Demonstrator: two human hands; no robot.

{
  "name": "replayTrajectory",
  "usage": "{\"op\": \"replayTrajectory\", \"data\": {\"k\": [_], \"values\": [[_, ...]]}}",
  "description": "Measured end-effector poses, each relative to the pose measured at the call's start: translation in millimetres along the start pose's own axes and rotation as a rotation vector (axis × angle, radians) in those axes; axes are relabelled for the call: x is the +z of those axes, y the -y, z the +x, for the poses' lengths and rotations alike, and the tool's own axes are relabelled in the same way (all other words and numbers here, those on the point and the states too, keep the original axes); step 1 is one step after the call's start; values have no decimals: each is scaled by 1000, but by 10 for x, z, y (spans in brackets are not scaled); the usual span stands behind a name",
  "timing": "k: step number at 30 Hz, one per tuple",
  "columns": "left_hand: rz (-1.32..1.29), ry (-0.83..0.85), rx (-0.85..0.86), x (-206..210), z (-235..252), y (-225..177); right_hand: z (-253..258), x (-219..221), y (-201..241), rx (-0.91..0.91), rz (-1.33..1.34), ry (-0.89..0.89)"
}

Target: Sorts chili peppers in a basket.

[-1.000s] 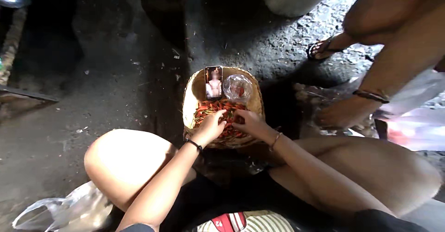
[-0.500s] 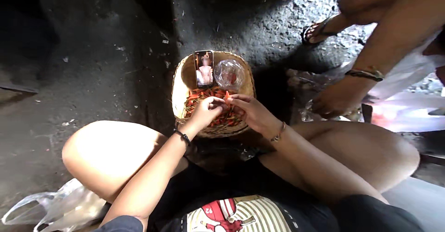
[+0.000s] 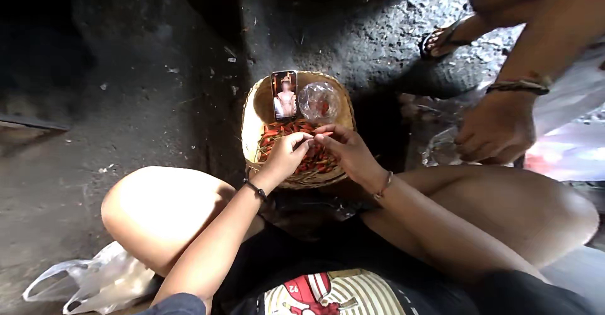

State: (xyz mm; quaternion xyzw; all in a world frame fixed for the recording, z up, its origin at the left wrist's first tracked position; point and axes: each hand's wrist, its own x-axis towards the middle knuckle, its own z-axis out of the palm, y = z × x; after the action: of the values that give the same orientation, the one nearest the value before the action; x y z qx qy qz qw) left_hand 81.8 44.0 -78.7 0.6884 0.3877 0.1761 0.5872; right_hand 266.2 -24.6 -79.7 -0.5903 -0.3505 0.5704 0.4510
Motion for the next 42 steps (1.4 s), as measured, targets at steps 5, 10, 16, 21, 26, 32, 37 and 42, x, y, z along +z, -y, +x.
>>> {"op": "replayTrajectory", "data": {"k": [5,10,16,21,26,32,37,42], "values": [[-2,22,85,-9,-27,-11,22,-28,13,-24,18,20],[-58,48,81,-17,-25,-12,55,-17,7,92,250,59],[-128,69,104,14,-25,-35,65,-2,-33,187,471,147],[79,43,23,0,-33,-46,198,-112,-23,321,502,-171],[732,225,-239,-30,-34,95,313,-112,-146,444,499,-270],[807,205,-249,5,-119,26,573,-238,-27,328,578,-279],[849,200,-280,-3,-40,105,509,-228,-195,57,-314,-148],[816,217,-287,24,7,128,385,47,-596,-283,-1133,240]]}}
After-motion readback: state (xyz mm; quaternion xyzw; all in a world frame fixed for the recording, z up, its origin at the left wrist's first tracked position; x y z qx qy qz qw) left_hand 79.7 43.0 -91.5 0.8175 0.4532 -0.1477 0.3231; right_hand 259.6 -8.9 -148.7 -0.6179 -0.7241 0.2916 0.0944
